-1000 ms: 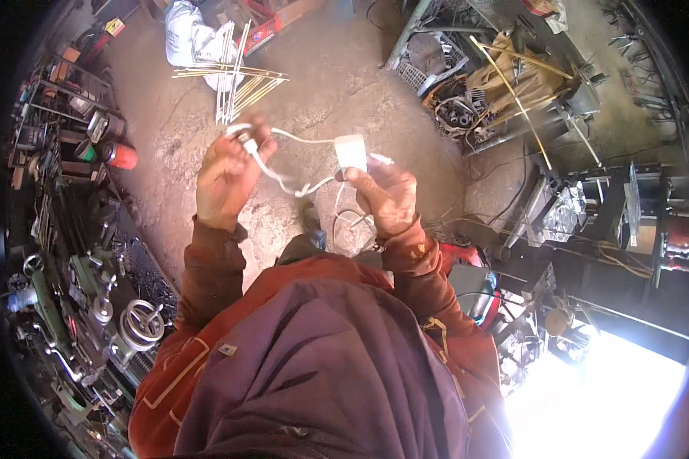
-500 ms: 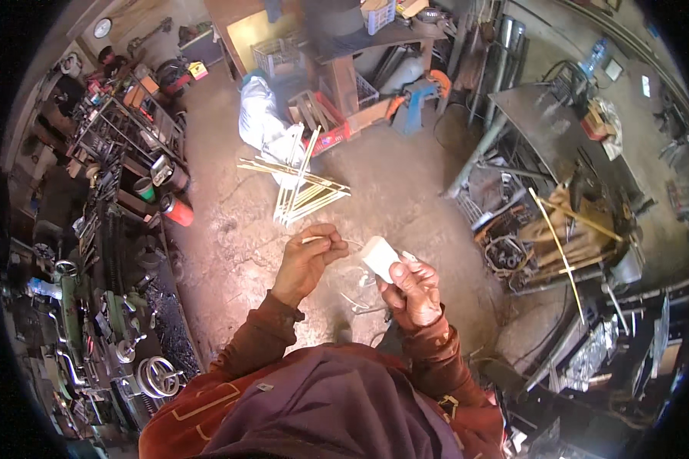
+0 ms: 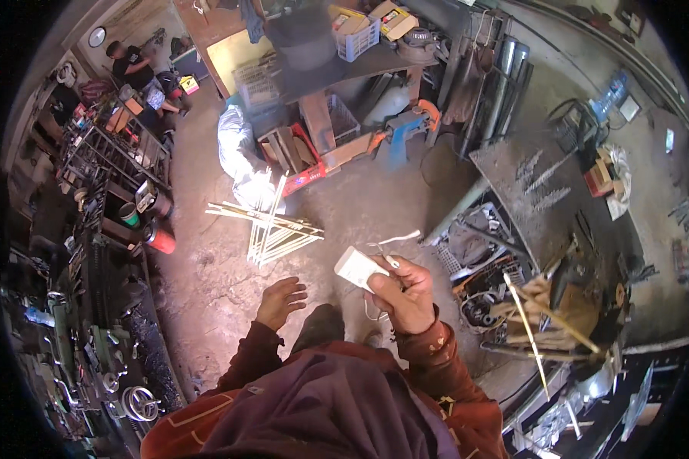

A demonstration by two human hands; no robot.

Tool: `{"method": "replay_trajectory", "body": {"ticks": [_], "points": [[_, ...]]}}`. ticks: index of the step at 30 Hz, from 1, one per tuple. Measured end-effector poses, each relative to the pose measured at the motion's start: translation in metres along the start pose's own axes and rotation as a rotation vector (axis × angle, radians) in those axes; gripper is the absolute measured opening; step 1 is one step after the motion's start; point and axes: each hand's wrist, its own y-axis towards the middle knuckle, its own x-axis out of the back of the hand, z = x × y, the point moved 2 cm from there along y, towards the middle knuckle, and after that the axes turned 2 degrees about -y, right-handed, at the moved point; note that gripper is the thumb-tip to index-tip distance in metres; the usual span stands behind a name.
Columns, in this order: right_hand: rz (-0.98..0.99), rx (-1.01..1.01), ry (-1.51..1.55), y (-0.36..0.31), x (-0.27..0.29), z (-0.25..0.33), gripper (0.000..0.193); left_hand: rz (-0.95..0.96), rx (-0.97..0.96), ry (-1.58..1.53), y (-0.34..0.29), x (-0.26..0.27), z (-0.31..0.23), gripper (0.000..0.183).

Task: The person untangles a charging cable and connects it to a power adapter block by hand. The person then checks a hanging jacket, sorts through cardboard boxes on a workbench, and holds the charger adapter and cable while showing them to another person.

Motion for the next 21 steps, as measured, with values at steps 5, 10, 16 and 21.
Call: {"method": "replay_trajectory", "body": {"ticks": [5,10,16,21], "points": [[-0.083,0.058,-0.003,0.095,0.044,0.012,0.026,-0.054,-0.076,0.034,0.099,-0.017,-0.050,0.034],[-0.152,0.085,-0.035,0.196,0.080,0.037,0.034,-0.011,-0.293,0.227,0.228,-0.049,-0.144,0.027],[-0.394,0.176,-0.062,0.306,0.115,0.084,0.038,0.221,-0.725,0.619,0.409,-0.164,-0.310,0.030],[-0.376,0.226,-0.110,0.398,0.142,0.106,0.046,0.362,-0.907,0.658,0.519,-0.288,-0.433,0.033]]}}
